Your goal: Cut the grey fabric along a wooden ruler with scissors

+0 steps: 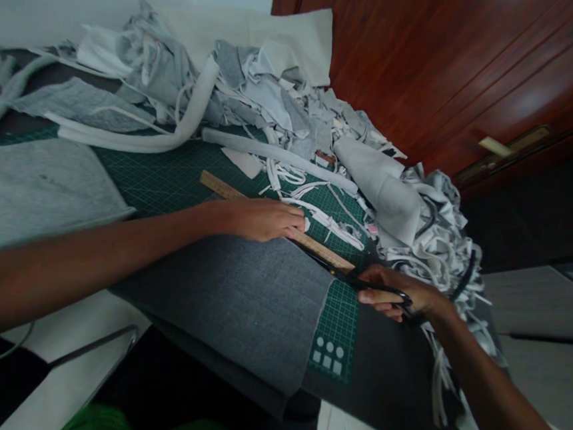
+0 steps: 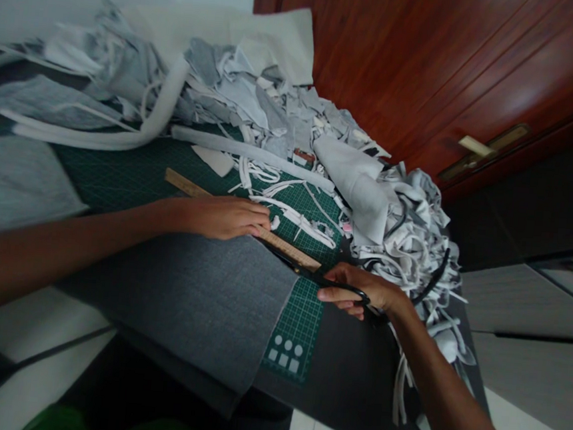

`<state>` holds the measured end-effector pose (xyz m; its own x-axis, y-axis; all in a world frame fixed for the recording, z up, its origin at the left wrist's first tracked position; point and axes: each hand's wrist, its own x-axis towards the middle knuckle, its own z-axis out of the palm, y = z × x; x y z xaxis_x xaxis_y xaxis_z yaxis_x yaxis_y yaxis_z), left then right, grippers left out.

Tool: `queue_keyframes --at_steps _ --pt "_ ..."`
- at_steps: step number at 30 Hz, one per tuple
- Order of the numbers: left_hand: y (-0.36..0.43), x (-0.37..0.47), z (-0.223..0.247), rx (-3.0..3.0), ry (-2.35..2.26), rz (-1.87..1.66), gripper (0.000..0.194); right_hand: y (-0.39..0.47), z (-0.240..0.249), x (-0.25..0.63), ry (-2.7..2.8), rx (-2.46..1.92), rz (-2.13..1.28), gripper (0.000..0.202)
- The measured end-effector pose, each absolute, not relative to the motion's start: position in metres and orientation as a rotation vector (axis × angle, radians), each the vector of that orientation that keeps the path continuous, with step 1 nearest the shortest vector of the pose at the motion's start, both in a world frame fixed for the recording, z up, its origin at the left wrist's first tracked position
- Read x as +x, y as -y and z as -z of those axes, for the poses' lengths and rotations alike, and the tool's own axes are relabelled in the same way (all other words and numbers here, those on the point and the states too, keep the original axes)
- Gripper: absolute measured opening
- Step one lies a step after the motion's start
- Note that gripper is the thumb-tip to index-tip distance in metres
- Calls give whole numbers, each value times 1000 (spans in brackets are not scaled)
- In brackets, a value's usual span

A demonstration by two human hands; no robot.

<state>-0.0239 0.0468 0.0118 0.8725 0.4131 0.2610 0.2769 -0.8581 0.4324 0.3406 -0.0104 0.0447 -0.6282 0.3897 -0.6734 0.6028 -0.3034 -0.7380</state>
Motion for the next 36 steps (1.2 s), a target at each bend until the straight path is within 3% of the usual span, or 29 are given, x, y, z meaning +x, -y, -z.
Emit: queue_keyframes --at_steps 36 --pt "-43 -28 -18 2605 -458 -492 26 13 -52 333 -1837 1236 2025 57"
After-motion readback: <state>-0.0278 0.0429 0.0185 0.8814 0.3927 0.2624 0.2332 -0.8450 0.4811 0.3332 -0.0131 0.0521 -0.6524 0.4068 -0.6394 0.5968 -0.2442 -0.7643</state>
